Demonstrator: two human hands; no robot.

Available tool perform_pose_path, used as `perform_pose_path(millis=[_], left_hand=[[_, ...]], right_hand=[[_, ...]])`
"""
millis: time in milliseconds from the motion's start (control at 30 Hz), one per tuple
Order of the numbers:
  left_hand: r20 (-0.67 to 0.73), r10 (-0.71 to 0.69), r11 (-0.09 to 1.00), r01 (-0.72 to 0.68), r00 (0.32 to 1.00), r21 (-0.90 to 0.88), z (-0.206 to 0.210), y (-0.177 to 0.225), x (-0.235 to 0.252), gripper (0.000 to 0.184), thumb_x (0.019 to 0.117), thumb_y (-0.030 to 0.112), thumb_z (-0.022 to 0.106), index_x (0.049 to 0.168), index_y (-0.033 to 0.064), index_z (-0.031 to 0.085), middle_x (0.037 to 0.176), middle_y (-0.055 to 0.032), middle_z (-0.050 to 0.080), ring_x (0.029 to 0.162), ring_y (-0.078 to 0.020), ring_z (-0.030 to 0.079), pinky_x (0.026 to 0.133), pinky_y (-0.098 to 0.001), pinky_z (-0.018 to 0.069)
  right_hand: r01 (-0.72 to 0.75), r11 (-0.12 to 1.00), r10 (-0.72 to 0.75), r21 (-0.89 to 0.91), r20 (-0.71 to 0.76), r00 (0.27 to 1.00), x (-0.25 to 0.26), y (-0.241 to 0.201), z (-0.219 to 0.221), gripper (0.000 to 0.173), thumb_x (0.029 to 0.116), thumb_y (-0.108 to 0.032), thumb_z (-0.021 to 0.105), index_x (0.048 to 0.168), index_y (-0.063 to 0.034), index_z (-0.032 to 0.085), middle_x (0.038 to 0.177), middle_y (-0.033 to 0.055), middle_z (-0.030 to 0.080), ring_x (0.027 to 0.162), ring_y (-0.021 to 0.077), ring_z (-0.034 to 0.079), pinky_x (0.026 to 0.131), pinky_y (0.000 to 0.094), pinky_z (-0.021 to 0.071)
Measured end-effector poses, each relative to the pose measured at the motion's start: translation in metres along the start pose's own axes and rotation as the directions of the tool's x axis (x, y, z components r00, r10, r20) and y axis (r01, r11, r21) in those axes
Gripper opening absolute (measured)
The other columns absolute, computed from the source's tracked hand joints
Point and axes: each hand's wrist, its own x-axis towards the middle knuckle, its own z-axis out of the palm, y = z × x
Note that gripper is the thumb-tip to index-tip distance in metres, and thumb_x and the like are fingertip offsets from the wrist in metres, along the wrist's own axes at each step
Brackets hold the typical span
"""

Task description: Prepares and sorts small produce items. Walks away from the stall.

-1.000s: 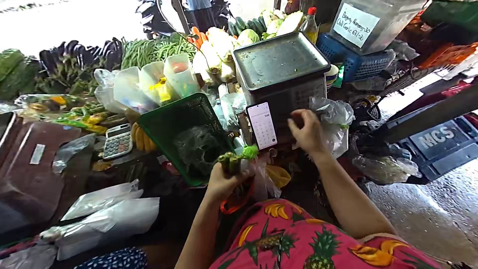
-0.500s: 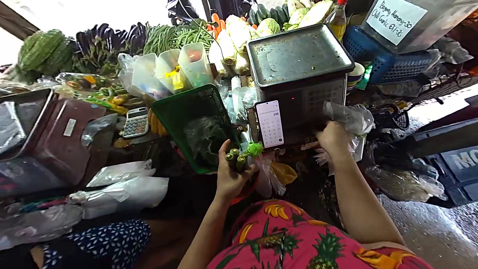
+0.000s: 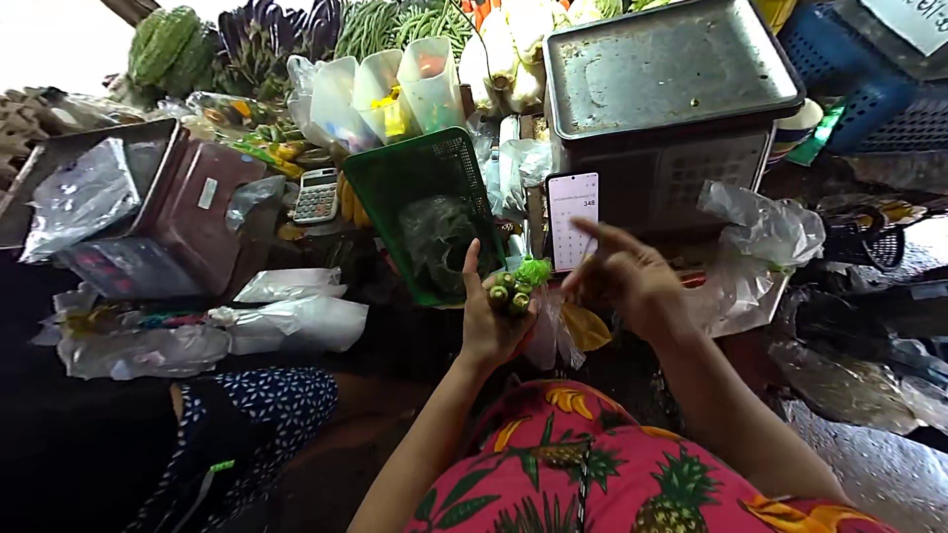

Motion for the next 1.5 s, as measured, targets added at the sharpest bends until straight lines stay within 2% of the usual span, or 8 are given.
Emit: perform_pose_path(millis=[200,533,700,833,1000,1133,1367,1500], left_hand=[[0.159,0.187,0.844,-0.242,0.969,0.479,-0.009,0.000,0.000,0.118,0.0715,0.005,0.085,0.163,0.0042,0.011,0.099,-0.0143,0.069,0.092,-0.0281,0.070,0.086,-0.0487,0.0587],[0.416,0.145,0.735,-0.379,0.898,0.562,-0.027,0.010,0.001,0.113,0.0734,-0.005,0.082,0.164,0.0063,0.014,0.114,-0.0223,0.068,0.103,-0.0375,0.070,0.091,-0.0540,0.0566],[0.226,0.252,0.948,-0.287,0.941,0.137,-0.034,0.012,0.000,0.129,0.0673,0.005,0.088,0.162,0.0063,0.001,0.117,-0.0142,0.059,0.096,-0.0198,0.065,0.084,-0.0360,0.0595],[-0.006,-0.009,0.951,0.007,1.000,-0.309,-0.045,0.008,0.004,0.113,0.0693,0.003,0.084,0.157,0.0043,0.013,0.117,-0.0089,0.059,0.093,-0.0137,0.067,0.081,-0.0322,0.0606],[0.015,-0.245,0.663,0.178,0.969,-0.727,-0.043,0.017,0.003,0.078,0.0777,0.000,0.074,0.146,0.0085,0.038,0.101,0.0031,0.065,0.081,-0.0071,0.067,0.076,-0.0268,0.0605],[-0.107,0.224,0.876,-0.249,0.969,-0.414,-0.031,0.035,-0.003,0.076,0.0746,0.003,0.083,0.136,0.0052,0.039,0.103,0.0003,0.060,0.084,-0.0059,0.063,0.075,-0.0223,0.0578],[0.110,0.202,0.976,-0.209,0.973,0.054,-0.047,0.031,-0.001,0.092,0.0702,0.004,0.085,0.143,0.0011,0.028,0.118,-0.0134,0.054,0.103,-0.0177,0.063,0.088,-0.0319,0.0582],[0.278,0.089,0.964,-0.153,0.957,0.216,-0.037,0.028,-0.010,0.101,0.0741,-0.006,0.081,0.157,0.0103,0.027,0.136,-0.0223,0.044,0.103,-0.0284,0.065,0.076,-0.0431,0.0620]], right_hand=[[0.217,0.465,0.013,-0.858,0.252,0.968,-0.003,0.015,0.041,0.084,0.0807,-0.054,0.076,0.148,-0.0108,0.049,0.069,0.0042,0.064,0.059,0.0248,0.063,0.056,0.0492,0.0526],[0.082,0.583,0.211,-0.809,0.248,0.945,0.007,0.029,0.040,0.091,0.0617,-0.071,0.080,0.134,-0.0211,0.057,0.074,0.0026,0.066,0.068,0.0243,0.066,0.059,0.0523,0.0521],[-0.121,0.805,0.327,-0.581,0.265,0.907,0.015,0.044,0.030,0.044,0.0760,-0.039,0.084,0.112,-0.0162,0.076,0.086,0.0025,0.073,0.073,0.0145,0.068,0.067,0.0444,0.0583],[0.377,0.619,-0.083,-0.689,0.420,0.904,-0.002,0.021,0.044,0.039,0.1046,-0.044,0.051,0.098,-0.0181,0.080,0.098,-0.0049,0.076,0.105,0.0154,0.064,0.094,0.0458,0.0457],[0.426,0.905,-0.415,0.005,0.234,0.879,-0.001,0.010,0.055,0.051,0.1085,-0.029,0.035,0.070,-0.0124,0.063,0.071,-0.0018,0.067,0.103,0.0130,0.068,0.122,0.0441,0.0314],[-0.128,0.573,0.149,0.809,0.051,0.988,0.017,0.009,0.073,0.056,0.1089,-0.031,0.020,0.115,-0.0036,0.069,0.090,0.0034,0.074,0.075,0.0119,0.070,0.078,0.0313,0.0605],[0.082,0.996,-0.086,0.032,0.184,0.979,0.005,0.023,0.067,0.087,0.0929,-0.033,0.075,0.158,0.0026,0.030,0.159,0.0114,0.043,0.133,0.0191,0.057,0.106,0.0366,0.0551],[0.210,0.842,-0.109,-0.497,0.225,0.968,0.005,0.038,0.064,0.061,0.0805,-0.031,0.087,0.129,-0.0034,0.064,0.124,0.0076,0.066,0.110,0.0116,0.066,0.093,0.0314,0.0578]])
